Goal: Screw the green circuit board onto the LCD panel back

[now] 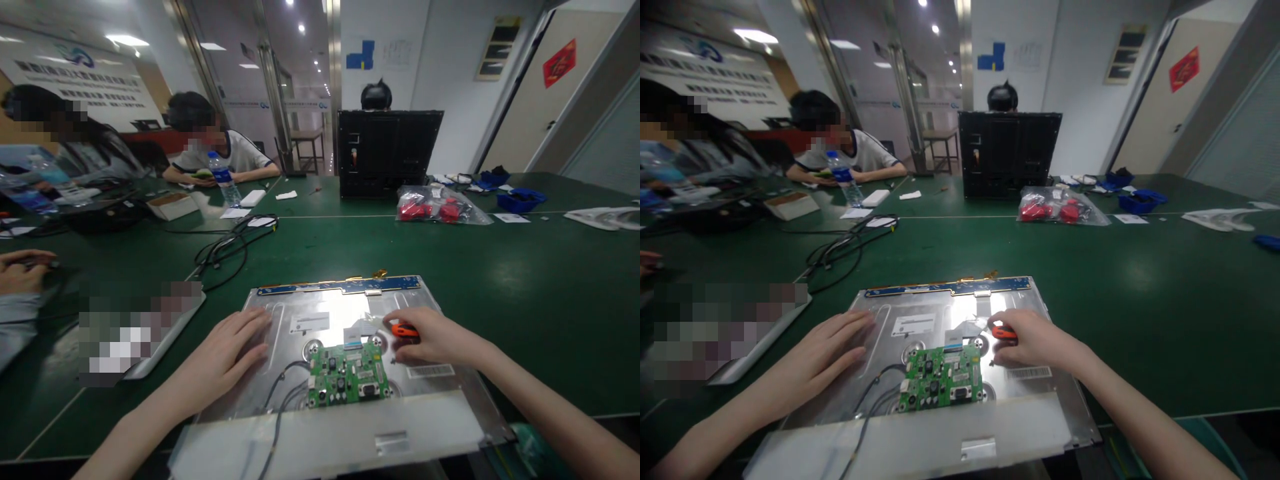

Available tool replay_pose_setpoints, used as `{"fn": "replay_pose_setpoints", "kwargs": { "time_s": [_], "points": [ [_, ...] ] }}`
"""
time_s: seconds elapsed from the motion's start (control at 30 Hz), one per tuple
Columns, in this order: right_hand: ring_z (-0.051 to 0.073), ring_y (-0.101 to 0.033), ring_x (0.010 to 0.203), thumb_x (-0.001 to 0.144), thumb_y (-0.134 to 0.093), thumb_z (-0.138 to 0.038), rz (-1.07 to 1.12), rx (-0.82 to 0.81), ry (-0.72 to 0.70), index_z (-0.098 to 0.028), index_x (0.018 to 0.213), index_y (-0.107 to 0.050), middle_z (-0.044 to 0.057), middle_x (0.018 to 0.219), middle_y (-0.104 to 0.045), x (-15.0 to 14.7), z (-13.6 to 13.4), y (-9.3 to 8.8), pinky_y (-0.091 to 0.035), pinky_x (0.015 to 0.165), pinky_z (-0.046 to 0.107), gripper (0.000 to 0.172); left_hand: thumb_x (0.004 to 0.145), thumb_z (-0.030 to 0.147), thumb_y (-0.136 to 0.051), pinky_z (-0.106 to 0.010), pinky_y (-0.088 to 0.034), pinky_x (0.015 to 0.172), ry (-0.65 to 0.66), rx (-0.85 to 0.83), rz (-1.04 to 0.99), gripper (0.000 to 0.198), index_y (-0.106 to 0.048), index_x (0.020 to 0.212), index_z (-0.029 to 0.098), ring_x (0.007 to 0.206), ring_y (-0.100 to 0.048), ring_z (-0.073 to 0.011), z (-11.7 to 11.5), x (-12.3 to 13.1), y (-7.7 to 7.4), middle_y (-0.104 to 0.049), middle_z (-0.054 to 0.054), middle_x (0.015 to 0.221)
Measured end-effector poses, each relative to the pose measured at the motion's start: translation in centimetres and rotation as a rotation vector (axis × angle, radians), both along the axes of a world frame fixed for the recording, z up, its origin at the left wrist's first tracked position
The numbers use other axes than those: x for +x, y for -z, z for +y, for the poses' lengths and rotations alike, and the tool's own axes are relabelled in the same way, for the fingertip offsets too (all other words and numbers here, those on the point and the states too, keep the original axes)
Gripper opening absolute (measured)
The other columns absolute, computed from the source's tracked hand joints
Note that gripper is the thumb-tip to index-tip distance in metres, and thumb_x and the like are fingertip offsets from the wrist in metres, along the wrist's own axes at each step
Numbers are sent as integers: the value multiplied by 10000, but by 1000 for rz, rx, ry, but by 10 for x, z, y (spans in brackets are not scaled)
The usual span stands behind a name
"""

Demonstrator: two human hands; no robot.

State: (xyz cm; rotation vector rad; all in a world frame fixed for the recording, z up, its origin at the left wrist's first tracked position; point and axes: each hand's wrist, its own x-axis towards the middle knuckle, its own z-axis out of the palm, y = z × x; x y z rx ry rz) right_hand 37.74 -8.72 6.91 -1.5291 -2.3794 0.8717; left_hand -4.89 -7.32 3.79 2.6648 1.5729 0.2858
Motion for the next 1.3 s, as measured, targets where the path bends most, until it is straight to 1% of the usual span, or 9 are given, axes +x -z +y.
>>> {"fn": "replay_pose_setpoints", "kwargs": {
  "time_s": [0.1,0.27,0.33,0.43,0.57,0.63,0.83,1.07,1.3],
  "points": [
    [258,-713,1042,838,-819,-302,8,23,-1,-194,1222,-725,89,1202,-770,2,3,-2,-528,893,352,410,1046,607,-315,-475,-485,1172,40,-11,-53,625,-649,1438,252,1356,-612,-321,-7,1,-2,-657,-90,1483],
    [207,-634,806,920,-678,-192,-56,75,20,-150,942,-711,72,904,-739,0,11,6,-418,729,299,58,1052,485,-395,-430,-570,1049,108,-116,-142,476,-694,1354,272,1207,-690,-293,-16,6,-11,-739,-77,1331],
    [193,-578,744,904,-638,-124,-79,87,33,-146,847,-678,66,816,-696,-2,14,9,-362,696,296,73,1048,433,-441,-404,-593,993,152,-197,-184,420,-704,1324,257,1143,-713,-270,-20,9,-17,-755,-81,1270],
    [172,-538,701,892,-622,-96,-75,76,8,-155,800,-649,45,763,-659,-5,12,8,-333,675,287,112,1026,365,-508,-379,-606,937,174,-315,-218,334,-724,1253,250,1072,-729,-246,-29,14,-27,-771,-69,1176],
    [153,-568,697,852,-631,-57,-36,6,-86,-172,812,-660,14,756,-670,-11,-5,1,-376,681,263,125,987,267,-511,-375,-600,924,190,-380,-261,291,-737,1170,247,1042,-725,-235,-37,20,-36,-765,-56,1119],
    [164,-585,727,853,-654,-89,-6,-15,-115,-171,831,-668,30,789,-685,-14,-15,0,-389,688,267,87,978,252,-515,-370,-592,915,194,-382,-282,277,-731,1152,242,1038,-721,-234,-38,22,-37,-757,-56,1110],
    [189,-586,776,865,-651,-164,25,34,-117,-167,866,-650,66,859,-690,-17,-26,5,-401,711,299,3,990,248,-534,-320,-565,796,231,-399,-307,219,-718,1108,237,914,-703,-210,-38,35,-32,-723,-48,1031],
    [205,-600,806,800,-660,-143,19,13,-145,-160,921,-669,76,909,-707,-15,-30,-6,-424,739,327,122,975,170,-486,-285,-500,713,279,-385,-330,227,-705,929,207,806,-668,-186,-32,46,-24,-686,-46,913],
    [219,-645,874,819,-752,-184,37,-76,-87,-173,979,-713,71,976,-742,-13,-27,-2,-449,781,332,165,1004,253,-504,-259,-447,641,263,-387,-353,225,-652,844,197,708,-618,-164,-26,44,-18,-647,-20,812]
  ]
}}
